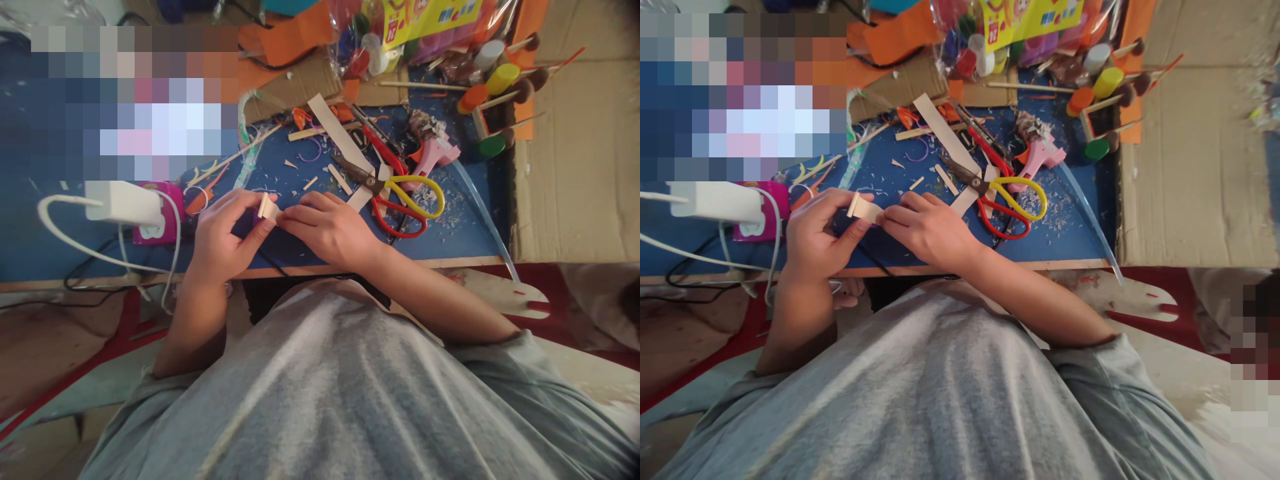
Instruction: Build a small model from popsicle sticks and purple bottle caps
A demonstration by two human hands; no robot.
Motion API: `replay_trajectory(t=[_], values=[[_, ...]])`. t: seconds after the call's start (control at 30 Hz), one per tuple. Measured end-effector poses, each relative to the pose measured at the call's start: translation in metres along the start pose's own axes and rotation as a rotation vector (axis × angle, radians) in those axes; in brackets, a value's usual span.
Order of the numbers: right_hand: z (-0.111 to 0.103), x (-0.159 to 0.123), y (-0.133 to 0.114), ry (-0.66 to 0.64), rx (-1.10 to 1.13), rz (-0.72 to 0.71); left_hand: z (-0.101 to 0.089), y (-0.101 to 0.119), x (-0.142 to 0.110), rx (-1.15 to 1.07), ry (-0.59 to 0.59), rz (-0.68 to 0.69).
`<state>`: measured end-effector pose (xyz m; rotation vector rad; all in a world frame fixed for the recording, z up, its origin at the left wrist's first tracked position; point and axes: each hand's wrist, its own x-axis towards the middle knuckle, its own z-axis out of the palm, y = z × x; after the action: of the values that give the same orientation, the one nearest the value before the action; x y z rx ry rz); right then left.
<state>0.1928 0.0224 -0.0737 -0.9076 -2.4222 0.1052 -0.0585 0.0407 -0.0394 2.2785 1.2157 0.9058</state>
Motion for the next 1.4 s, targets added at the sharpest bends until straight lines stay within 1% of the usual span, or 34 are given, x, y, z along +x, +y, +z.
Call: replay_trajectory(t=[0.2,0.33,0.4,0.67,0.97,1.13,1.3,1.4], values=[[0.001,-0.001,0.002,-0.004,0.045,0.000,-0.007,-0.001,-0.005,0.063,-0.048,-0.054],[-0.002,-0.001,0.003,-0.006,0.045,-0.017,-0.011,-0.003,-0.004,0.057,-0.147,-0.062],[-0.004,-0.001,0.003,-0.018,0.058,-0.018,-0.012,-0.004,-0.004,0.043,-0.176,-0.069],[-0.004,-0.001,0.003,-0.073,0.134,0.021,-0.009,-0.010,-0.005,0.021,-0.143,-0.096],[-0.005,-0.001,0.004,-0.062,0.116,0.000,-0.009,-0.008,-0.004,0.035,-0.159,-0.099],[-0.003,-0.001,0.005,-0.061,0.160,0.027,-0.009,-0.009,-0.004,0.023,-0.146,-0.080],[-0.002,-0.001,0.005,-0.020,0.247,0.066,-0.008,-0.018,-0.007,0.025,-0.108,-0.103],[-0.007,0.002,0.005,0.030,0.353,0.091,-0.008,-0.020,-0.010,-0.030,-0.106,-0.140]])
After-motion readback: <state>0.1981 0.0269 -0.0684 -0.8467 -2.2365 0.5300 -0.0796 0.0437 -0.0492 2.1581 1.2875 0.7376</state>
